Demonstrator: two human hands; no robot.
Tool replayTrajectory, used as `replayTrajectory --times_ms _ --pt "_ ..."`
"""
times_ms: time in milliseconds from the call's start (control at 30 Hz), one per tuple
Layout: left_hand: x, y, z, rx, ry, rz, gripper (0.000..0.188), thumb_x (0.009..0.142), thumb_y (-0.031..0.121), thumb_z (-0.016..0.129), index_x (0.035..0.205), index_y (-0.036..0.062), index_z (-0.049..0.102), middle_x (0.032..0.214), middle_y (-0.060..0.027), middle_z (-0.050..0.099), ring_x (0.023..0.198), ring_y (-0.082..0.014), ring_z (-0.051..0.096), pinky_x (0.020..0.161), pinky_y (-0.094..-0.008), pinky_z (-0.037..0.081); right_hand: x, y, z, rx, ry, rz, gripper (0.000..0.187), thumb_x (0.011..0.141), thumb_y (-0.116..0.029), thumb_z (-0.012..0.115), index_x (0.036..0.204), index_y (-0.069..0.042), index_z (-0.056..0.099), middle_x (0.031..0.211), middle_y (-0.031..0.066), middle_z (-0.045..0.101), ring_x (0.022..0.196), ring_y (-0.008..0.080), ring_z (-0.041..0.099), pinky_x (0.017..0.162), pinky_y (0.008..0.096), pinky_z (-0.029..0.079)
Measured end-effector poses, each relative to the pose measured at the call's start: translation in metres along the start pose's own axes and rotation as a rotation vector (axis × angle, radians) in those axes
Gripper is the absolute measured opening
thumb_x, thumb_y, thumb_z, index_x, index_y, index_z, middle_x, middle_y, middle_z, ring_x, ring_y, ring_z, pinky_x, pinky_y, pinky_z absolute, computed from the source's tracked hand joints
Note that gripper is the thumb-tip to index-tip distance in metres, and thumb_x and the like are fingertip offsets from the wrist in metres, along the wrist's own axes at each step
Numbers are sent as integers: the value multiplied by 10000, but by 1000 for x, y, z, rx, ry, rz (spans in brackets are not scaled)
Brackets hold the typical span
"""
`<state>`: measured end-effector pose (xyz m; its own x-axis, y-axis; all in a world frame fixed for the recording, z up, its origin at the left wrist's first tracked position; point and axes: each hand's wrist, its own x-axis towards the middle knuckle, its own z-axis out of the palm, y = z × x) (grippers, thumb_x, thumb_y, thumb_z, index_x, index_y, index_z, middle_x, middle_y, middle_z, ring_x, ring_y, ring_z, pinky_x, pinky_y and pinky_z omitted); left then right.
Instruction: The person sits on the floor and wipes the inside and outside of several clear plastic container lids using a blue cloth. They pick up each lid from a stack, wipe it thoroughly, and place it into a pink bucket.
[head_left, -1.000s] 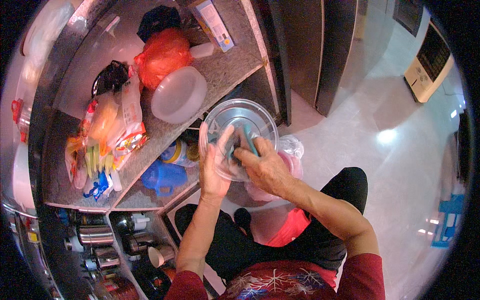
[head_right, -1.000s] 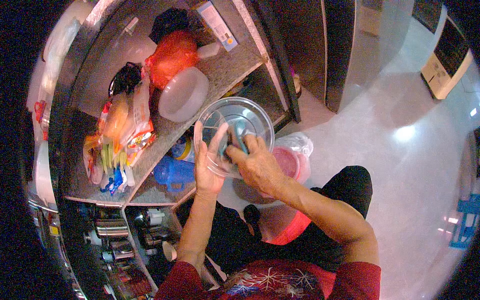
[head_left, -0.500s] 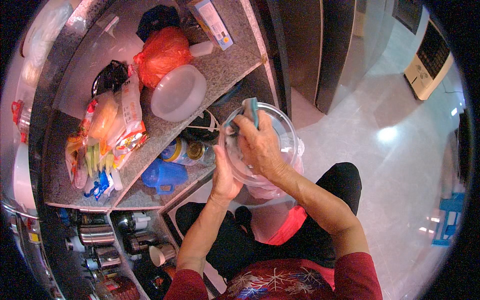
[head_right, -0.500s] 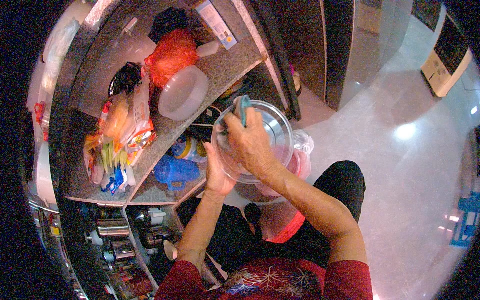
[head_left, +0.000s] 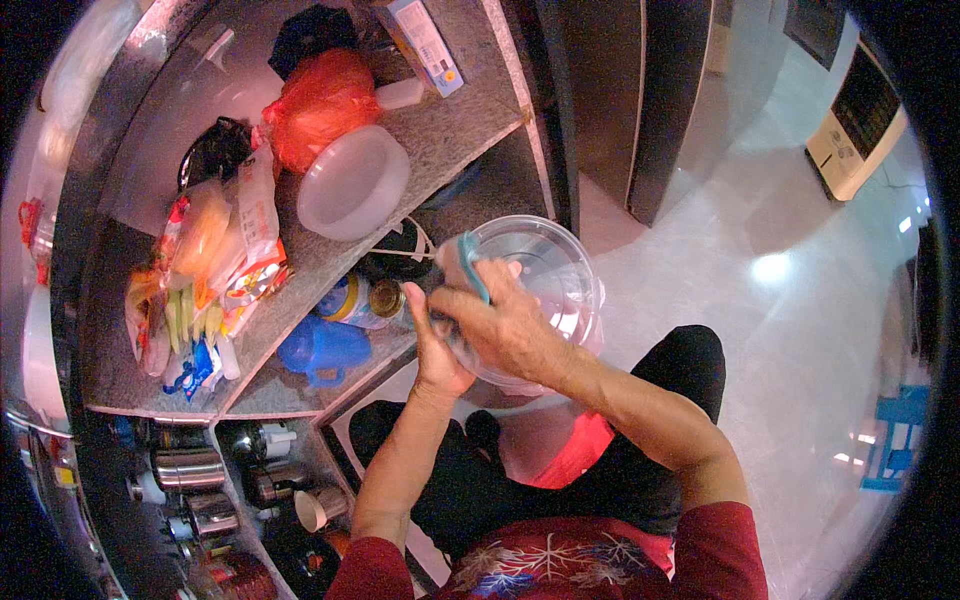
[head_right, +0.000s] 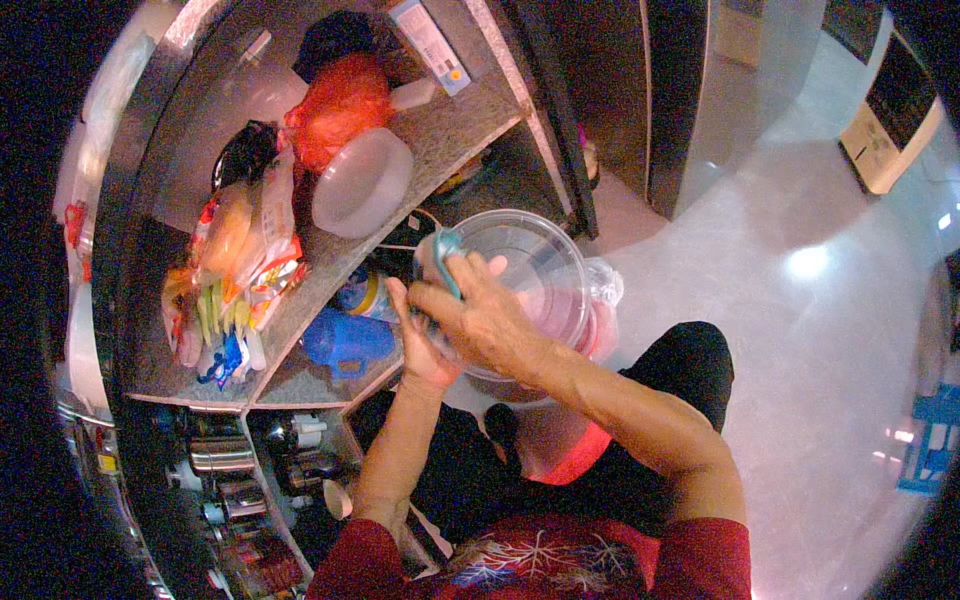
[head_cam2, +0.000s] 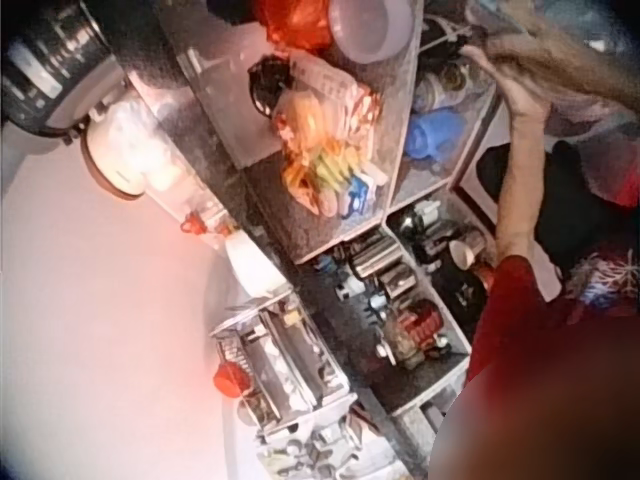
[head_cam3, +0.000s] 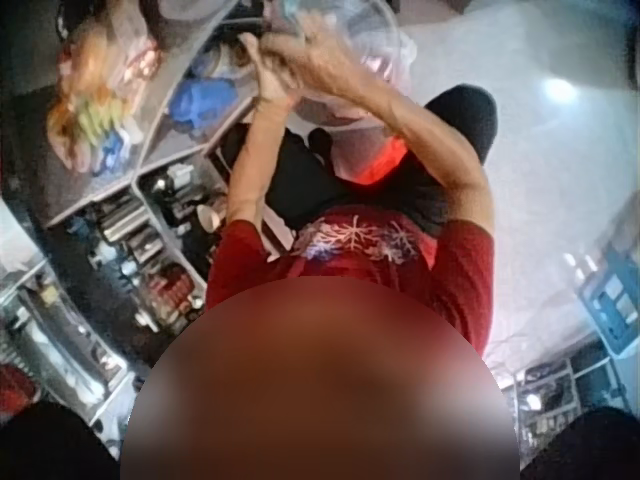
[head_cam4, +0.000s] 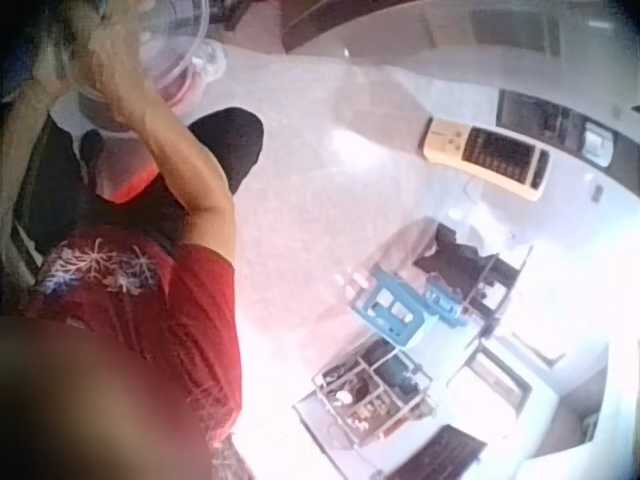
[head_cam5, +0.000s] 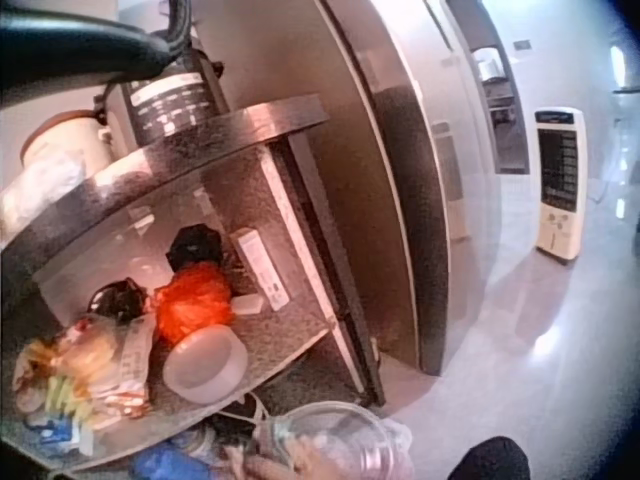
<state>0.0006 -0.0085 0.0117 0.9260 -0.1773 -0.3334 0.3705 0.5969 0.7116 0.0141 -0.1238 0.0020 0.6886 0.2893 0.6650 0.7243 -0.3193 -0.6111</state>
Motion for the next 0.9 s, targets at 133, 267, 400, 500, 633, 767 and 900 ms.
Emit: replayTrajectory --times_ms 133,267,400,500,633,767,900 --pt "15 -12 -32 125 -136 140 593 955 383 509 1463 234 241 1404 -110 403 1189 -345 512 923 -559 486 17 18 2 -198 115 28 381 704 -66 653 1080 -113 618 1023 153 506 941 364 509 767 441 457" --pt "7 -2 -9 101 -252 143 697 916 79 534 1476 228 147 1442 -156 333 1175 -417 512 701 -579 579 26 45 -13 -588 242 13 309 741 -161 650 1048 -127 636 1009 121 523 947 319 507 752 406 449" --pt "5 3 -8 141 -294 169 726 917 140 556 1479 280 118 1431 -217 330 1121 -457 547 672 -580 584 17 74 -25 -471 194 197 295 802 -215 620 1092 -161 620 1128 117 557 974 346 572 720 454 457" --pt "8 8 -17 147 -280 220 709 927 140 544 1481 270 120 1441 -247 327 1122 -461 545 688 -555 589 7 91 -33 -161 138 420 378 775 -177 641 1143 -115 586 1101 184 618 919 394 627 761 475 497" --pt "7 15 -19 161 -294 235 663 909 100 551 1453 227 195 1414 -271 361 1134 -439 546 737 -521 587 -4 95 -44 -14 52 582 381 759 -115 650 1131 -84 573 918 199 640 833 369 637 720 413 503" --pt "7 25 -29 112 -366 97 584 858 211 610 1360 159 314 1360 -309 409 1104 -479 552 741 -515 583 -1 88 -51 -110 57 432 328 761 -69 665 1080 -89 586 856 179 642 780 341 649 662 387 513" --pt "4 40 -30 502 -251 -56 534 853 179 640 1313 102 378 1256 -245 523 975 -396 644 656 -435 607 13 60 -50 -308 2 48 231 789 -148 629 1019 -123 610 937 160 660 815 362 652 687 449 522"
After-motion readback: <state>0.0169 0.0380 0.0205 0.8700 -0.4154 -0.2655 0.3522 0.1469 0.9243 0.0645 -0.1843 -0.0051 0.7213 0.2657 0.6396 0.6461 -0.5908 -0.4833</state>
